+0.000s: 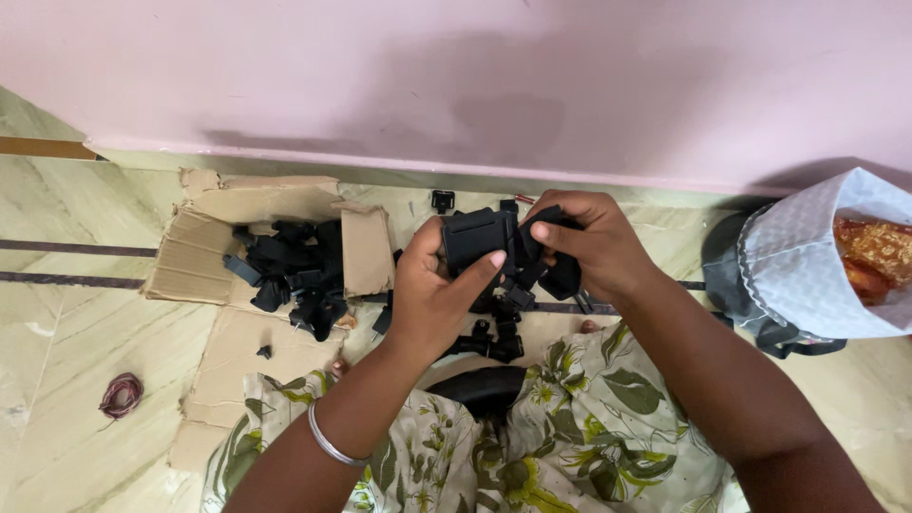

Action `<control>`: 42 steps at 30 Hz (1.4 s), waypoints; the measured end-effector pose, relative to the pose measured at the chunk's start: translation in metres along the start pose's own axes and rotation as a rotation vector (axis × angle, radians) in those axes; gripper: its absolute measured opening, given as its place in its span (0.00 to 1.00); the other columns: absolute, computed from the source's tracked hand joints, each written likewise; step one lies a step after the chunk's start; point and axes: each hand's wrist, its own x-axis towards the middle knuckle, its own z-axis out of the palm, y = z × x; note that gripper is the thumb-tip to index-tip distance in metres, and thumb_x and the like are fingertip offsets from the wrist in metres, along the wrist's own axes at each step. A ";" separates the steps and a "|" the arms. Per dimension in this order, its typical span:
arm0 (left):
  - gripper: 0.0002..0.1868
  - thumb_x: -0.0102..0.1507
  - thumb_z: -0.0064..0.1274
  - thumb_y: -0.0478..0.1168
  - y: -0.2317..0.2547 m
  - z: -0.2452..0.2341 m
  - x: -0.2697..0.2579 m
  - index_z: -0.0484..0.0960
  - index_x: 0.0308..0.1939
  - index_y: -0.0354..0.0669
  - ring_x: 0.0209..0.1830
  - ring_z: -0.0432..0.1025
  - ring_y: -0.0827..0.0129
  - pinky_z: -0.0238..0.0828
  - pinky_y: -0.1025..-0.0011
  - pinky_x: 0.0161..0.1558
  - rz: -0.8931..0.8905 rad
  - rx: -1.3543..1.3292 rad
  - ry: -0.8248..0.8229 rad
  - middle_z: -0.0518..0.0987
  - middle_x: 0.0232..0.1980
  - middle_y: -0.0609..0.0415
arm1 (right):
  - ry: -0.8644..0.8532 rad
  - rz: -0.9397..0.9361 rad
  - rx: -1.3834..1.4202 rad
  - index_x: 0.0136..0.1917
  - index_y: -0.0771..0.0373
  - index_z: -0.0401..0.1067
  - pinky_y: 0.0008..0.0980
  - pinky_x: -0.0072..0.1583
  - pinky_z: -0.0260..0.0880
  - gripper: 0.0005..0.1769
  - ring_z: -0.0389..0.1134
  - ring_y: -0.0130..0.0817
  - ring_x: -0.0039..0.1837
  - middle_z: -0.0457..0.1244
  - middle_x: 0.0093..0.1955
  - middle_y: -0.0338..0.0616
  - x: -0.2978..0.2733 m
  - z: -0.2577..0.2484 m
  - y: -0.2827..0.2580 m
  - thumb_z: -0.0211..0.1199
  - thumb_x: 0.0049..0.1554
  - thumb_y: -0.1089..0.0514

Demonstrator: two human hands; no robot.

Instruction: The person sits on the floor and assembles small black plastic camera mounts by hand. They pick up individual components, connect them together, and place the assembled units on the floor.

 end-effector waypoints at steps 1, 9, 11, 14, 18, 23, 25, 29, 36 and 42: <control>0.11 0.66 0.60 0.32 0.000 0.000 -0.001 0.74 0.49 0.35 0.43 0.78 0.77 0.78 0.75 0.46 0.007 0.007 -0.003 0.83 0.45 0.53 | 0.000 0.006 -0.012 0.47 0.69 0.77 0.28 0.43 0.65 0.07 0.63 0.26 0.40 0.66 0.42 0.40 0.001 -0.001 0.001 0.67 0.60 0.62; 0.11 0.65 0.59 0.31 -0.001 0.000 0.001 0.75 0.48 0.35 0.43 0.78 0.78 0.78 0.76 0.44 -0.010 0.055 0.004 0.83 0.45 0.54 | -0.030 0.010 -0.039 0.46 0.69 0.77 0.28 0.43 0.65 0.05 0.63 0.25 0.40 0.65 0.41 0.39 0.003 0.000 0.007 0.68 0.59 0.63; 0.11 0.65 0.59 0.31 -0.002 0.001 0.000 0.75 0.48 0.35 0.43 0.77 0.78 0.77 0.76 0.45 -0.004 0.034 -0.001 0.82 0.45 0.54 | -0.007 0.028 -0.033 0.46 0.69 0.77 0.28 0.42 0.65 0.05 0.63 0.25 0.39 0.65 0.41 0.39 0.002 0.000 0.005 0.68 0.59 0.64; 0.11 0.65 0.59 0.31 -0.003 0.001 -0.002 0.75 0.49 0.35 0.44 0.77 0.78 0.77 0.76 0.45 0.004 0.044 -0.001 0.82 0.45 0.54 | 0.005 0.038 -0.010 0.46 0.69 0.78 0.28 0.42 0.65 0.05 0.63 0.26 0.39 0.65 0.40 0.39 0.002 -0.001 0.001 0.68 0.59 0.63; 0.11 0.66 0.59 0.31 -0.005 0.001 -0.004 0.74 0.49 0.35 0.45 0.77 0.78 0.77 0.75 0.47 0.029 0.011 -0.015 0.82 0.46 0.54 | -0.017 0.049 0.014 0.46 0.69 0.78 0.29 0.42 0.65 0.06 0.63 0.25 0.39 0.65 0.41 0.39 0.000 0.000 0.001 0.67 0.60 0.62; 0.12 0.65 0.60 0.31 -0.005 0.001 -0.004 0.74 0.50 0.35 0.46 0.77 0.78 0.77 0.75 0.48 0.019 0.000 -0.007 0.82 0.47 0.55 | -0.003 0.092 -0.041 0.47 0.68 0.79 0.29 0.42 0.66 0.07 0.63 0.25 0.39 0.65 0.39 0.38 0.000 0.002 0.004 0.69 0.58 0.61; 0.13 0.65 0.60 0.31 -0.004 0.000 -0.005 0.75 0.51 0.35 0.46 0.76 0.78 0.76 0.76 0.49 0.032 0.012 -0.005 0.82 0.47 0.54 | -0.007 0.105 -0.048 0.47 0.68 0.79 0.29 0.43 0.66 0.08 0.62 0.25 0.38 0.65 0.38 0.38 0.001 0.003 0.006 0.70 0.58 0.60; 0.12 0.65 0.60 0.32 -0.005 -0.001 -0.006 0.75 0.50 0.35 0.45 0.77 0.78 0.76 0.76 0.47 -0.001 0.044 0.005 0.82 0.46 0.54 | -0.017 0.140 -0.095 0.47 0.66 0.79 0.29 0.43 0.67 0.09 0.63 0.24 0.38 0.66 0.37 0.37 0.001 0.004 0.008 0.70 0.56 0.59; 0.10 0.68 0.58 0.37 -0.012 -0.004 0.000 0.74 0.48 0.35 0.38 0.73 0.81 0.73 0.77 0.40 0.023 0.180 -0.017 0.81 0.41 0.57 | -0.041 0.204 -0.273 0.43 0.64 0.80 0.29 0.41 0.62 0.05 0.62 0.22 0.39 0.66 0.37 0.34 0.004 0.004 0.009 0.71 0.54 0.60; 0.12 0.69 0.57 0.41 -0.010 -0.004 -0.001 0.74 0.47 0.35 0.38 0.73 0.80 0.72 0.76 0.39 0.060 0.264 -0.062 0.81 0.40 0.56 | -0.152 0.159 -0.293 0.40 0.67 0.81 0.32 0.44 0.64 0.06 0.64 0.26 0.41 0.64 0.38 0.37 0.009 0.002 0.008 0.74 0.51 0.62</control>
